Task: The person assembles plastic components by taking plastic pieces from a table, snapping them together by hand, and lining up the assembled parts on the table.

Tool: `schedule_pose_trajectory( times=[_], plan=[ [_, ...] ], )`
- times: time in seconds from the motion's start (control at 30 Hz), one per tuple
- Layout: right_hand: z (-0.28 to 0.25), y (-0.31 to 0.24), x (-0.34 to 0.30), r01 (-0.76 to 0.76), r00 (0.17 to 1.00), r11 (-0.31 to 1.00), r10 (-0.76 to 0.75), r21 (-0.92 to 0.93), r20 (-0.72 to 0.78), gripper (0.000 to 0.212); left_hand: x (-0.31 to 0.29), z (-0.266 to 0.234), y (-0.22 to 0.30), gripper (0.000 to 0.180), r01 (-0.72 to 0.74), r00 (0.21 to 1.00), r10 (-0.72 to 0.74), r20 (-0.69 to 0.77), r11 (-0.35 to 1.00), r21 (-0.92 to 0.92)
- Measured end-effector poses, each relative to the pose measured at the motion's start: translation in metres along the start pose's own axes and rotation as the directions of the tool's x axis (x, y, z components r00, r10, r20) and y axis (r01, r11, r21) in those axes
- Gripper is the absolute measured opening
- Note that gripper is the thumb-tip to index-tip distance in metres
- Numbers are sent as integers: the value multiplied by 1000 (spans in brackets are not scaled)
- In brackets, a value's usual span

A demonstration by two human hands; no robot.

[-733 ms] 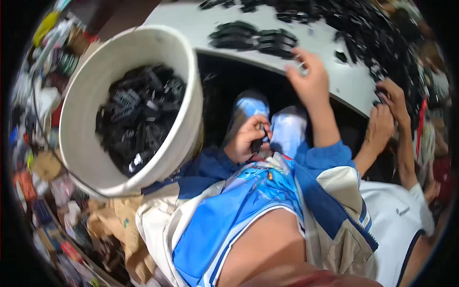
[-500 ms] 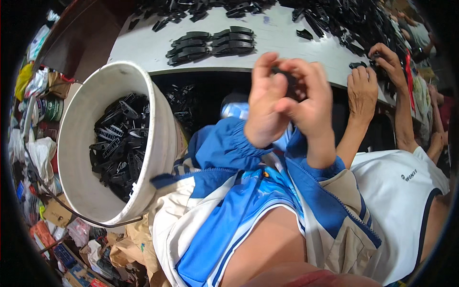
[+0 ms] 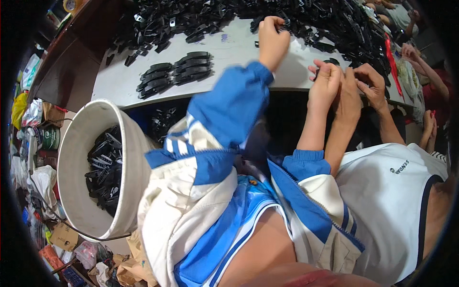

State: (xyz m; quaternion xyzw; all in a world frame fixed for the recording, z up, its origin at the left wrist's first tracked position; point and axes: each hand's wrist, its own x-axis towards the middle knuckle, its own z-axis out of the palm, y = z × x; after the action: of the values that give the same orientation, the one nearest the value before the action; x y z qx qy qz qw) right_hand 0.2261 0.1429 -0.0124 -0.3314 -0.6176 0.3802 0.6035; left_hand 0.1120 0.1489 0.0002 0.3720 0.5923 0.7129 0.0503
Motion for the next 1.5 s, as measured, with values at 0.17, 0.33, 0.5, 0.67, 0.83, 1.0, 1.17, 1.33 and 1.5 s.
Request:
schedule_pose_trajectory(
  times=[0.17,0.33,0.5,0.67,0.83,1.0,1.17,1.33,1.5],
  plan=[
    [-14,15,19,-326,926,940,295,103,234,11,50,11,-33,45,-314,898,-130,420,479,820],
    [-12,34,21,-271,930,961,248,53,272,33,59,20,-33,32,-453,812,-159,562,436,778],
    [-11,40,17,-292,882,947,321,-134,346,34,64,14,-54,32,-464,827,-86,555,452,762],
    [-11,34,13,-349,861,922,245,167,445,36,69,7,-43,40,-503,826,-33,562,406,763],
    [3,43,25,156,922,919,-3,-364,387,30,28,-16,-6,53,169,951,-164,264,986,4],
    [22,52,57,463,751,634,91,-619,654,28,-41,-45,-7,35,-29,907,-213,362,828,560],
    [19,49,75,613,639,471,177,-635,748,28,-57,-42,1,26,-171,918,-205,341,570,803],
    [14,41,72,610,597,572,124,-548,793,21,-54,-43,7,26,-192,882,-288,374,505,841],
    [18,38,73,502,604,662,193,-557,774,17,-36,-55,-7,40,-304,881,-82,466,657,690]
  ],
)
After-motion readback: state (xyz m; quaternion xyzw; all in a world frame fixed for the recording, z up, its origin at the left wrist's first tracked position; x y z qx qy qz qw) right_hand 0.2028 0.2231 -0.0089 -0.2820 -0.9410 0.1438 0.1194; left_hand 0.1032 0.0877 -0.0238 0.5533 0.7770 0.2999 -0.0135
